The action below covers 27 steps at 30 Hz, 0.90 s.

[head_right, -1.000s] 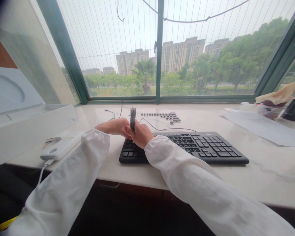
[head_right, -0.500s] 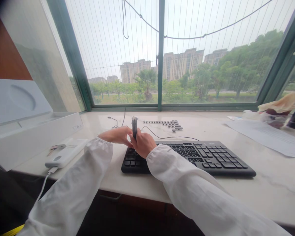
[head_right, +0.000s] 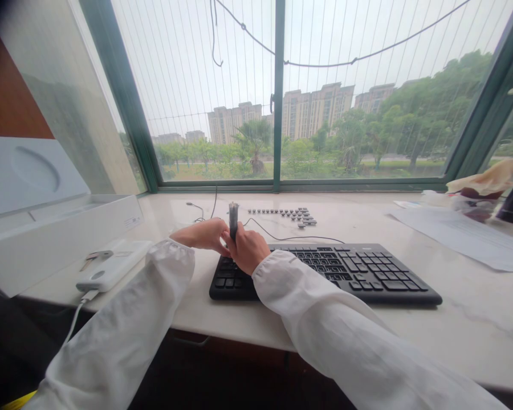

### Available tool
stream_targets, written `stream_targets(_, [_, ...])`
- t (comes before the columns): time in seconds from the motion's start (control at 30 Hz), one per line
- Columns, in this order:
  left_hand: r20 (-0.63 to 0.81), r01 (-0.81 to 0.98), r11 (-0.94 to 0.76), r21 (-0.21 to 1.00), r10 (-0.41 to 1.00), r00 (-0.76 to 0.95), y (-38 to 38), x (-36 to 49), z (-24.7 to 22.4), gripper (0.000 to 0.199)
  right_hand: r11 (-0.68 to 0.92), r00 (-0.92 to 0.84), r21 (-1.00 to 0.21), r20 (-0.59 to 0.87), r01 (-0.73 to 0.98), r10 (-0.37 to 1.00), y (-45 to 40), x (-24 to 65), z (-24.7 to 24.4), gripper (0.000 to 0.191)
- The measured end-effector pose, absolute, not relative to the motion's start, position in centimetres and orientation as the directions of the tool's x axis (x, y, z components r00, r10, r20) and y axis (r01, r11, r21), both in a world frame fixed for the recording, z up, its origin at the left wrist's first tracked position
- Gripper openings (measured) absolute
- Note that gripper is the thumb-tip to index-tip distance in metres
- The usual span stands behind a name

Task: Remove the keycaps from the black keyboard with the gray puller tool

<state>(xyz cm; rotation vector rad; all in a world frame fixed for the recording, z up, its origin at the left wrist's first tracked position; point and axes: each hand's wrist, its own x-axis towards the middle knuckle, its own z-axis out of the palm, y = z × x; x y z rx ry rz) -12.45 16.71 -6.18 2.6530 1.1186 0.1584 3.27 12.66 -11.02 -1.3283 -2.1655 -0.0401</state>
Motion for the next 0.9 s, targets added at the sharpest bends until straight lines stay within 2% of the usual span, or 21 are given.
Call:
stream_targets(0.2, [0.033,0.688,-0.702,0.185,0.704,0.709,16.6,-12.0,-6.1,0.017,0.507,-0.348,-0.202,0.519,0.838,0.781,12.3,3.1,-11.1,0.038])
stream_targets(0.4, [0.03,0.602,-0.735,0.312,0.641,0.767,17.0,-12.5,-6.7,0.015,0.522,-0.262,-0.217,0.671,0.825,0.694,12.1,2.9,-10.2,0.039])
stream_targets(0.5, [0.037,0.597,-0.729,0.336,0.643,0.765,17.4,-12.8,-7.1,0.017,0.48,-0.217,-0.231,0.673,0.846,0.707,12.5,3.3,-9.8,0.037])
stream_targets(0.67, [0.015,0.584,-0.732,0.351,0.628,0.778,17.9,-13.1,-7.5,0.021,0.354,-0.051,-0.369,0.627,0.859,0.777,14.0,4.5,-9.9,0.032])
stream_targets(0.9, [0.007,0.601,-0.741,0.3,0.632,0.775,17.2,-12.9,-6.7,0.02,0.433,-0.152,-0.513,0.5,0.741,0.853,14.5,4.4,-10.4,0.029])
